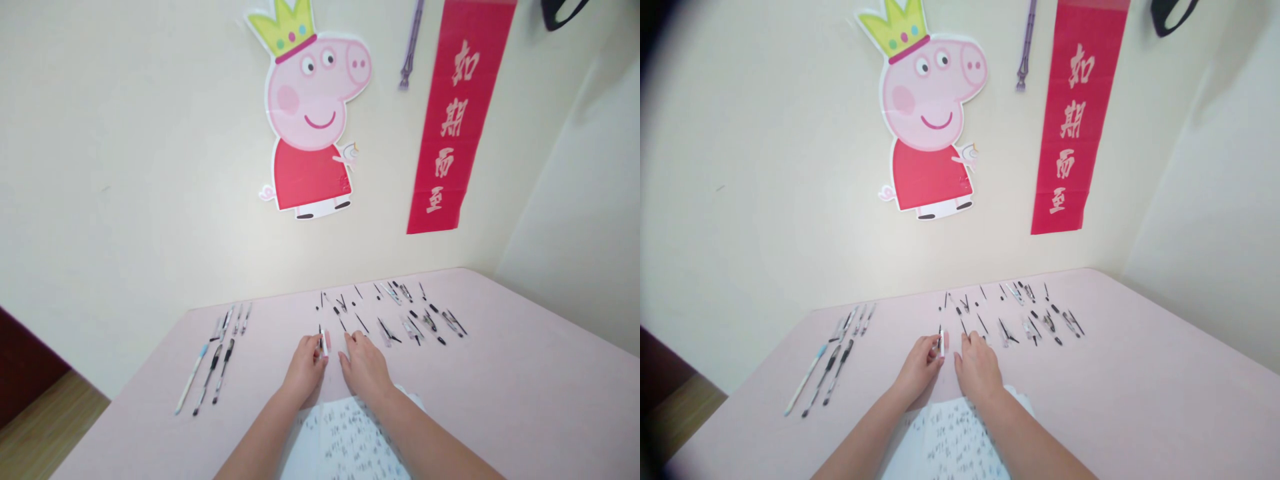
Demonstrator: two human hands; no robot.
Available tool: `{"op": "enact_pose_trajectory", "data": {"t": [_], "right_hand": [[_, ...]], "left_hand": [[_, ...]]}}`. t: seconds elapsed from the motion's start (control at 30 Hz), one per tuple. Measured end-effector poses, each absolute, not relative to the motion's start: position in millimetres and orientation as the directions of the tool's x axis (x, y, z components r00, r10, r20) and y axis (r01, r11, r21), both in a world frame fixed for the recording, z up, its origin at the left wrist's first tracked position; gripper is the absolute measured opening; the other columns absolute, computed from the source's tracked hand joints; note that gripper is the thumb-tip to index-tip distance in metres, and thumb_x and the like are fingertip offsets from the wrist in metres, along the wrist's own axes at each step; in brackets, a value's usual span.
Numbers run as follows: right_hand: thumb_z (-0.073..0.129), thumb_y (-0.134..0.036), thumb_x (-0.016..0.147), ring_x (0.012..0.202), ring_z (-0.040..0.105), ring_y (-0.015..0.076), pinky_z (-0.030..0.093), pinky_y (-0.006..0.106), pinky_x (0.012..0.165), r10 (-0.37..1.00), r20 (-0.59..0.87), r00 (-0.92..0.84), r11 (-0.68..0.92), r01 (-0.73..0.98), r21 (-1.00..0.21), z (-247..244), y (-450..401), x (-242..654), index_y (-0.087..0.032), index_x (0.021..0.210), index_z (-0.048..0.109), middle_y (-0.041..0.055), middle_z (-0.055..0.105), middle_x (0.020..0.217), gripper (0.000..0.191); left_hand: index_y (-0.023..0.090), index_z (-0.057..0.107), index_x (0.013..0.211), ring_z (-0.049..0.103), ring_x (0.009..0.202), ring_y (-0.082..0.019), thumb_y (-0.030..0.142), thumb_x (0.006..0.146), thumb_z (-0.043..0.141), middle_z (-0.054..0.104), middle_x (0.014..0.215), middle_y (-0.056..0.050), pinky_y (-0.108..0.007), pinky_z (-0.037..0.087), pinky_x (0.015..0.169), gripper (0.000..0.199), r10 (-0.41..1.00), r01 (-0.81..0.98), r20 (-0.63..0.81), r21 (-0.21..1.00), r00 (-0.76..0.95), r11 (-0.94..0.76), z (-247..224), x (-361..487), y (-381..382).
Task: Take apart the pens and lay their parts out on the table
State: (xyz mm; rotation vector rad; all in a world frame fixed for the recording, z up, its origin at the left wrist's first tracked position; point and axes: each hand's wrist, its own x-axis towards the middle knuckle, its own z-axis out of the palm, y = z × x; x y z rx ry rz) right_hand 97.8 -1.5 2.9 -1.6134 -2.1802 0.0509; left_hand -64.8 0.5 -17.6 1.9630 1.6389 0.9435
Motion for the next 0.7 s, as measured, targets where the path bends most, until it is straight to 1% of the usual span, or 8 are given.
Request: {"op": "enact_pose_trajectory", "data": {"t": [0.17,0.33,0.43,0.53,0.7], "right_hand": [[0.043,-0.023,0.086,0.089,0.054,0.0205,0.04,0.028,0.075,0.898,0.326,-0.296,0.397,0.863,-0.312,4.5,-4.2,95.7,-0.017,0.115,0.054,0.0101,0.055,0.099,0.031],[0.036,-0.017,0.088,0.081,0.054,0.0153,0.04,0.025,0.071,0.841,0.32,-0.436,0.532,0.773,-0.346,7.2,-8.8,94.0,-0.019,0.11,0.055,0.0056,0.053,0.092,0.029],[0.036,-0.015,0.088,0.08,0.055,0.0144,0.04,0.024,0.072,0.809,0.3,-0.506,0.587,0.72,-0.37,7.4,-10.8,93.2,-0.019,0.109,0.056,0.0048,0.054,0.091,0.03],[0.038,-0.015,0.087,0.08,0.055,0.0147,0.04,0.025,0.073,0.791,0.29,-0.538,0.611,0.687,-0.393,6.2,-12.2,92.9,-0.019,0.11,0.057,0.0053,0.055,0.093,0.03],[0.039,-0.016,0.086,0.082,0.056,0.0153,0.041,0.024,0.073,0.764,0.306,-0.568,0.643,0.633,-0.431,3.8,-15.6,91.6,-0.019,0.107,0.059,0.0049,0.057,0.093,0.029]], "left_hand": [[0.017,0.051,0.112,0.051,0.078,-0.013,0.01,0.072,0.053,0.051,0.095,-0.004,-0.027,0.044,0.076,0.04,0.968,0.686,0.239,0.692,0.075,-0.224,-16.0,-62.9,-1.2],[0.019,0.05,0.114,0.053,0.077,-0.012,0.01,0.072,0.053,0.052,0.099,-0.004,-0.027,0.045,0.076,0.043,0.964,0.671,0.257,0.702,0.072,-0.238,-11.2,-69.0,0.4],[0.016,0.05,0.114,0.054,0.076,-0.012,0.016,0.076,0.051,0.053,0.103,-0.007,-0.029,0.046,0.076,0.037,0.958,0.673,0.285,0.711,-0.012,-0.203,-7.6,-84.7,4.2],[0.015,0.053,0.11,0.056,0.077,-0.014,0.023,0.079,0.048,0.055,0.107,-0.009,-0.031,0.047,0.076,0.033,0.949,0.69,0.296,0.709,-0.105,-0.145,-6.2,-104.0,7.9],[0.013,0.054,0.11,0.057,0.078,-0.015,0.027,0.079,0.046,0.058,0.109,-0.01,-0.031,0.046,0.076,0.035,0.961,0.732,0.236,0.679,-0.146,-0.055,-3.9,-125.9,10.3]]}}
